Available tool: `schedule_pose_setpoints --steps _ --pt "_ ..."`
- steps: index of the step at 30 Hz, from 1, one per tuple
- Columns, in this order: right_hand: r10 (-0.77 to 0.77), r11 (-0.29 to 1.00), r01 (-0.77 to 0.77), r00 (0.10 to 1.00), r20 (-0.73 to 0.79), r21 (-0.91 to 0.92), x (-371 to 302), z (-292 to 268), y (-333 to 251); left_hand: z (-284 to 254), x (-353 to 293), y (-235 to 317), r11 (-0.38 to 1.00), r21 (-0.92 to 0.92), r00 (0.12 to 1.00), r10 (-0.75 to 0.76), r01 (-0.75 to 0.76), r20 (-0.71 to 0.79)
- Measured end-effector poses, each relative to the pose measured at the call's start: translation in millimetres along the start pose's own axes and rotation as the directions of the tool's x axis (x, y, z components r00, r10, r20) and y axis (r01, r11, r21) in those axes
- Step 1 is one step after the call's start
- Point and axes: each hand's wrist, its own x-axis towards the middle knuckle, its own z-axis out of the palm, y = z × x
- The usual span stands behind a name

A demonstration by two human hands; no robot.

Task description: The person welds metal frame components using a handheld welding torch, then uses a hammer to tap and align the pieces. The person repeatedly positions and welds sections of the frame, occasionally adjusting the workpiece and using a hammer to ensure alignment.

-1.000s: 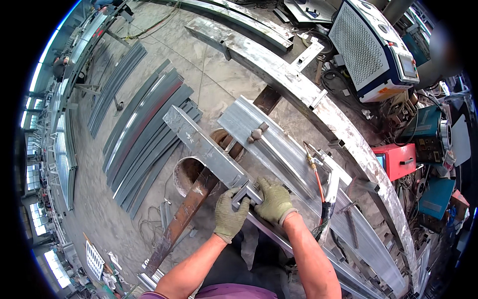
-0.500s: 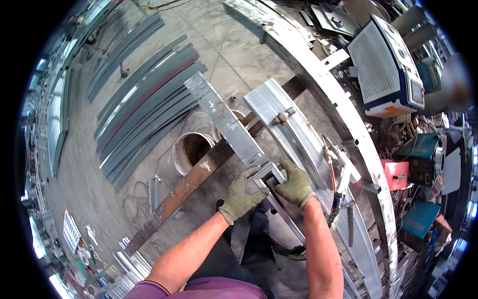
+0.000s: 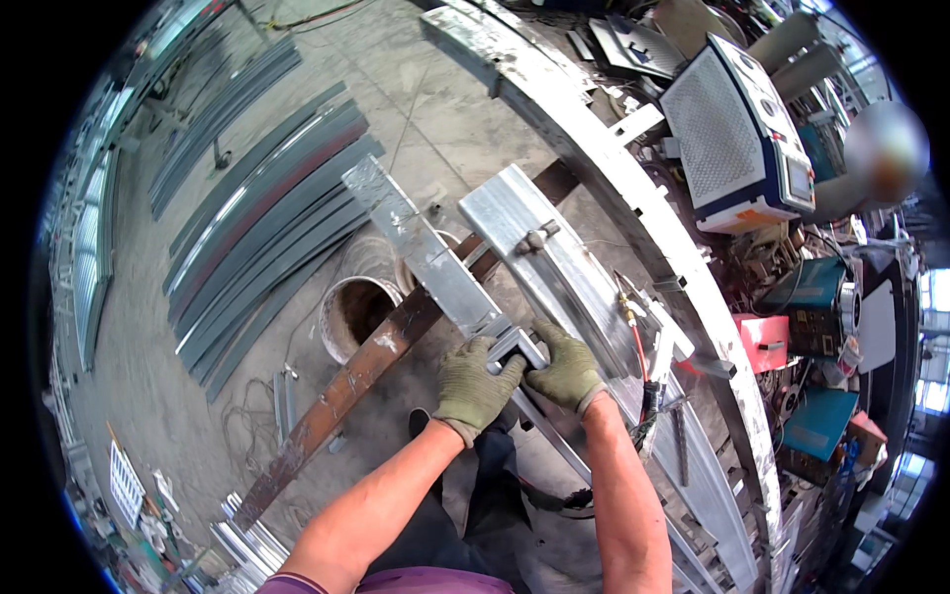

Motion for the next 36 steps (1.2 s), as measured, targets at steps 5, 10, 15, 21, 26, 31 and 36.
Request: schedule_pose_setpoints --steps 5,10,15,21,26,31,36 --pt "0.008 1.000 -0.007 1.000 0.029 -0.015 2 -3 -3 27 -2 -6 0.993 0.093 0.987 0.086 -0.074 -0.136" --pt "-0.009 0.999 0.012 0.998 0.069 -0.044 6 -15 -6 19 5 -17 0.970 0.116 0.970 0.225 -0.214 -0.095" --pt "0.004 0.999 -0.001 0.997 0.081 -0.049 3 -15 -9 13 4 -17 0.946 0.142 0.949 0.306 -0.293 -0.081" --pt "0.019 1.000 -0.018 0.997 0.068 -0.020 0 -12 -10 13 5 -22 0.946 0.063 0.942 0.322 -0.317 -0.092" --pt "0.055 0.998 -0.055 0.998 0.020 -0.020 -1 -3 -11 12 8 -21 0.965 -0.013 0.965 0.260 -0.260 -0.031" --pt "0.037 0.993 -0.069 0.955 -0.296 -0.101 -46 -9 -24 15 12 -30 0.955 0.109 0.958 0.282 -0.276 -0.047" --pt "0.062 0.995 -0.096 0.684 -0.727 -0.006 -196 -24 -28 -1 23 -18 0.980 0.105 0.981 0.154 -0.167 0.116"
